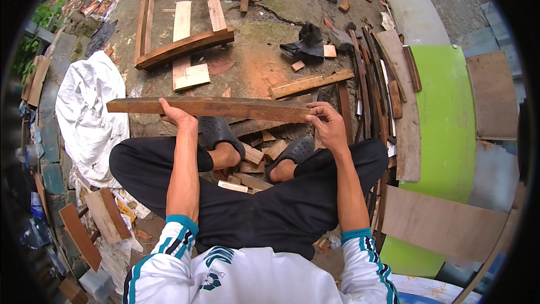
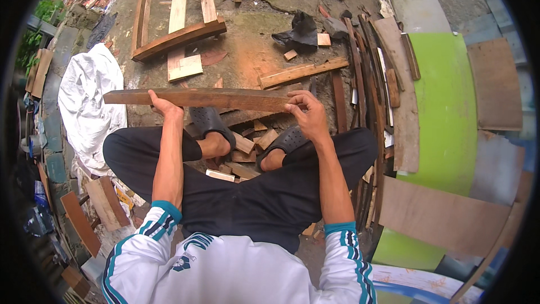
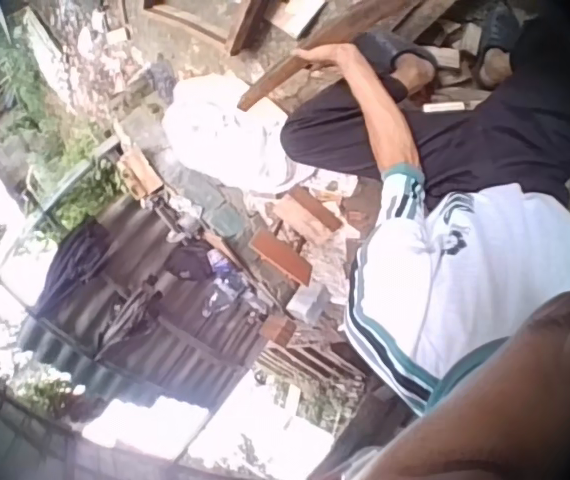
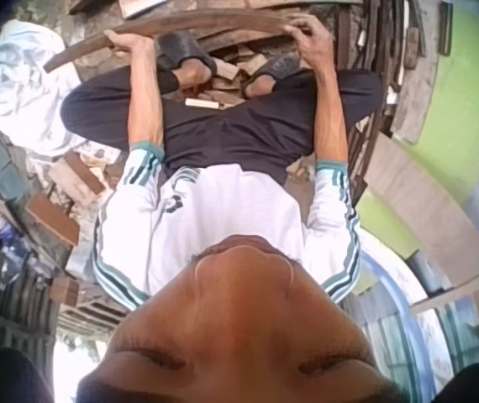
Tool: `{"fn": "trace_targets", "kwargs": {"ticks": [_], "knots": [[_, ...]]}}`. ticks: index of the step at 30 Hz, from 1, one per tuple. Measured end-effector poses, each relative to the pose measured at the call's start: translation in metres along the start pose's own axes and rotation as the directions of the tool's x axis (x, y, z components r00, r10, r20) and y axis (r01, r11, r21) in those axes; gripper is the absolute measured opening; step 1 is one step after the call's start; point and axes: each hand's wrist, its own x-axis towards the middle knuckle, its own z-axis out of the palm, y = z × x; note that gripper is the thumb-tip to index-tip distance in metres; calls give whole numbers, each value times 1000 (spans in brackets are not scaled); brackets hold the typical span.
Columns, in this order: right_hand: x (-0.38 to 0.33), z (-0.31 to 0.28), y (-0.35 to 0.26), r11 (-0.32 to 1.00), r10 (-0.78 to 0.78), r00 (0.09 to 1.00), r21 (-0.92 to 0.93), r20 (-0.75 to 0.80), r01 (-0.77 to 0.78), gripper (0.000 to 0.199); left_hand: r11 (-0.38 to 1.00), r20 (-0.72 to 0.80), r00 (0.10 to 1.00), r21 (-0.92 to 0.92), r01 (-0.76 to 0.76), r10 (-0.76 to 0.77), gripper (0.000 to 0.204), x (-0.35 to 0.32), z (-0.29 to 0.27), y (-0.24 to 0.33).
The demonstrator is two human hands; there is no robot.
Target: The person uses a hand saw to cut a wooden plank while seated on the ground. After cutting, the person assembles the cut pieces into a rectangular wooden frame.
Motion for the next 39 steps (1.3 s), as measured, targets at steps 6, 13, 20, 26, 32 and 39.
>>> {"fn": "trace_targets", "kwargs": {"ticks": [6, 13, 20, 26, 32, 39], "knots": [[12, -15, 9, 889, 302, 953, 369, -33, -269, 55, 992, 208, 978, -120, 47, -21, 88, 22, -10, -6], [0, 22, 0, 982, 105, 983, -171, 151, -79, 75, 992, 213, 977, -123, 35, -8, 74, 17, -14, -12], [25, 3, 27, 977, 210, 977, 41, 39, -211, 57, 978, 282, 959, -198, 63, -4, 70, 17, -14, -7], [8, 46, -25, 877, -130, 905, -380, 405, 295, 71, 978, 347, 937, -205, 30, 44, 67, 8, -11, -1], [-19, 109, -22, 766, -200, 795, -414, 573, 491, 87, 958, 436, 890, -285, -4, 134, 64, 5, -3, 15], [30, 97, -4, 635, 328, 866, -767, 376, 92, 89, 957, 451, 866, -275, -92, 213, 64, -2, 0, 52]]}}
